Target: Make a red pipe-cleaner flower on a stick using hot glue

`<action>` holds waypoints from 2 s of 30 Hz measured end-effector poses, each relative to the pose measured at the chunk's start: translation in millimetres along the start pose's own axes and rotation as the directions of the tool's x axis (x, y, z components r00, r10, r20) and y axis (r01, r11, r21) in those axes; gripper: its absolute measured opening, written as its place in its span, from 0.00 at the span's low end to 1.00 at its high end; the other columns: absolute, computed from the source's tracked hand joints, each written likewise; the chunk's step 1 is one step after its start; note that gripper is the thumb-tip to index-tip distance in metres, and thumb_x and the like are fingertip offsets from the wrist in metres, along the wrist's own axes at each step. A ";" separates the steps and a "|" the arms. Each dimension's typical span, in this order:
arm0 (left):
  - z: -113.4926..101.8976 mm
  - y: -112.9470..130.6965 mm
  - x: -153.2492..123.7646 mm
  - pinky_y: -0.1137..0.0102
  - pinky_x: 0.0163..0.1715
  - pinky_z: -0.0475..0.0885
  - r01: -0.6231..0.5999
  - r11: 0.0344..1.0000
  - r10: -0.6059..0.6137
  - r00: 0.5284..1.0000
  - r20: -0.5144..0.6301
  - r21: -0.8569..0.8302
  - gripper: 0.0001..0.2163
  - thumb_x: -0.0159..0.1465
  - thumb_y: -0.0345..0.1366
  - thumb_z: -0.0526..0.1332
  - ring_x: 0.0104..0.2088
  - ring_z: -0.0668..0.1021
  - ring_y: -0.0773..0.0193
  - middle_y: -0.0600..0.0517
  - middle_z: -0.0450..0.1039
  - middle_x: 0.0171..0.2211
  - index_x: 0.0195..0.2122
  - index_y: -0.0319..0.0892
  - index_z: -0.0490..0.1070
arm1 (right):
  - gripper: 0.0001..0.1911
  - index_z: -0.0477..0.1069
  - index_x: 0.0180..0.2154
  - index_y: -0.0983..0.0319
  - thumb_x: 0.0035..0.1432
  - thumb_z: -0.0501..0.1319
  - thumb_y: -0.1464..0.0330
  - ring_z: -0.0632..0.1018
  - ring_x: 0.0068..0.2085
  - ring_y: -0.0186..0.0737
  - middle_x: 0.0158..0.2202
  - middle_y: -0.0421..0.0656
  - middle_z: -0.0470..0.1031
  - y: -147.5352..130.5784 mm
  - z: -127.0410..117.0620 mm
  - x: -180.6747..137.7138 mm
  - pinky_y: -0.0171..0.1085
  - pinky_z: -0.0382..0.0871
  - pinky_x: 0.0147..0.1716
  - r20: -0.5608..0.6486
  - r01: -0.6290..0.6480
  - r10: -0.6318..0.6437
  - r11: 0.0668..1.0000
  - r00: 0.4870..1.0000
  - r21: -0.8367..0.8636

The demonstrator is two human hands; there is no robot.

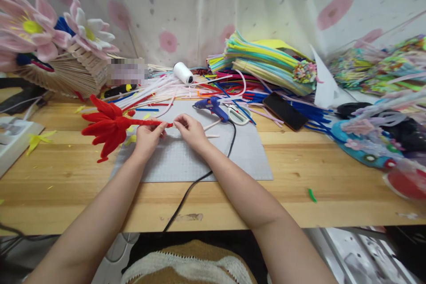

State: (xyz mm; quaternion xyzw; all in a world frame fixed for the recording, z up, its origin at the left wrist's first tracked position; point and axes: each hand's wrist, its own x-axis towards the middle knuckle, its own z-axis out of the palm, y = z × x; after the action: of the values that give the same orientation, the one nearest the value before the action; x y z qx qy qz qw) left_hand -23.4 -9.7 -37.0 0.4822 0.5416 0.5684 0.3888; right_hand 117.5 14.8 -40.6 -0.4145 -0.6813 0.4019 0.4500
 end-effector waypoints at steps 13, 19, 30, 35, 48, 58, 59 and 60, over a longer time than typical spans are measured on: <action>6.2 4.6 -2.9 0.74 0.27 0.65 -0.117 0.993 0.118 0.988 -0.099 0.020 0.06 0.52 0.35 0.62 0.25 0.71 0.70 0.54 0.68 0.22 0.24 0.38 0.67 | 0.08 0.67 0.33 0.60 0.57 0.54 0.63 0.71 0.37 0.37 0.33 0.43 0.72 -3.1 4.5 -10.7 0.36 0.62 0.39 -0.047 0.289 -0.350 0.835 0.935 -0.469; 4.1 6.5 -4.8 0.74 0.25 0.62 -0.193 0.978 0.198 0.978 -0.061 0.076 0.06 0.52 0.35 0.61 0.22 0.67 0.71 0.56 0.64 0.20 0.23 0.39 0.66 | 0.06 0.68 0.31 0.61 0.56 0.56 0.66 0.71 0.36 0.36 0.31 0.42 0.72 -6.0 6.3 -11.4 0.35 0.63 0.37 -0.085 0.240 -0.298 0.881 0.951 -0.407; -6.2 4.4 -2.8 0.75 0.21 0.61 -0.273 0.952 0.259 0.960 0.110 0.140 0.07 0.52 0.36 0.62 0.20 0.67 0.72 0.57 0.65 0.20 0.24 0.40 0.65 | 0.05 0.67 0.27 0.63 0.48 0.59 0.67 0.69 0.31 0.33 0.27 0.39 0.69 -4.7 5.9 -4.2 0.34 0.62 0.33 0.027 -0.037 0.036 0.999 0.999 0.029; -8.3 7.4 -5.0 0.75 0.20 0.59 -0.291 0.941 0.266 0.952 0.153 0.171 0.07 0.52 0.36 0.62 0.19 0.65 0.72 0.57 0.64 0.18 0.23 0.40 0.65 | 0.07 0.65 0.27 0.63 0.45 0.59 0.66 0.66 0.27 0.30 0.25 0.36 0.66 -5.7 -4.3 1.1 0.32 0.60 0.29 0.287 -0.179 0.123 0.968 0.950 0.177; 8.4 -5.1 -2.4 0.73 0.26 0.62 -0.034 0.999 0.037 0.993 -0.114 0.032 0.10 0.49 0.41 0.64 0.22 0.66 0.70 0.56 0.65 0.17 0.20 0.39 0.69 | 0.06 0.66 0.34 0.63 0.55 0.52 0.72 0.68 0.35 0.40 0.32 0.46 0.71 -4.8 -5.1 -0.7 0.37 0.58 0.36 0.252 0.403 -0.316 0.684 0.915 -0.607; 9.8 -1.2 -2.7 0.74 0.23 0.61 0.063 0.997 -0.068 0.988 -0.138 -0.037 0.10 0.46 0.40 0.65 0.20 0.65 0.72 0.56 0.64 0.16 0.19 0.37 0.69 | 0.12 0.66 0.30 0.61 0.61 0.49 0.65 0.70 0.32 0.37 0.28 0.43 0.73 -2.1 -4.8 -3.6 0.34 0.55 0.31 0.248 0.390 -0.307 0.618 0.919 -0.683; 10.1 -0.9 -2.9 0.74 0.22 0.60 0.069 0.997 -0.075 0.989 -0.131 -0.046 0.10 0.46 0.40 0.65 0.20 0.65 0.72 0.56 0.64 0.16 0.19 0.37 0.69 | 0.13 0.66 0.30 0.61 0.61 0.49 0.64 0.70 0.32 0.36 0.28 0.43 0.73 -2.3 -4.8 -4.0 0.34 0.55 0.31 0.250 0.387 -0.299 0.622 0.921 -0.680; 10.4 -0.7 -3.2 0.74 0.21 0.60 0.076 0.996 -0.082 0.989 -0.125 -0.053 0.10 0.46 0.40 0.65 0.19 0.64 0.72 0.57 0.63 0.15 0.19 0.37 0.69 | 0.13 0.66 0.30 0.61 0.61 0.49 0.64 0.70 0.31 0.36 0.28 0.43 0.73 -2.7 -4.6 -4.1 0.34 0.55 0.31 0.252 0.382 -0.290 0.628 0.923 -0.678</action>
State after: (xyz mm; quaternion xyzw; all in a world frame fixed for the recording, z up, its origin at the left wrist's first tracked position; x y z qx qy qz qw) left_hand -12.6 -10.2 -38.7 0.4139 0.5701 0.5948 0.3871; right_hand 122.3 10.9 -38.1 -0.3971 -0.8737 0.0374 0.2784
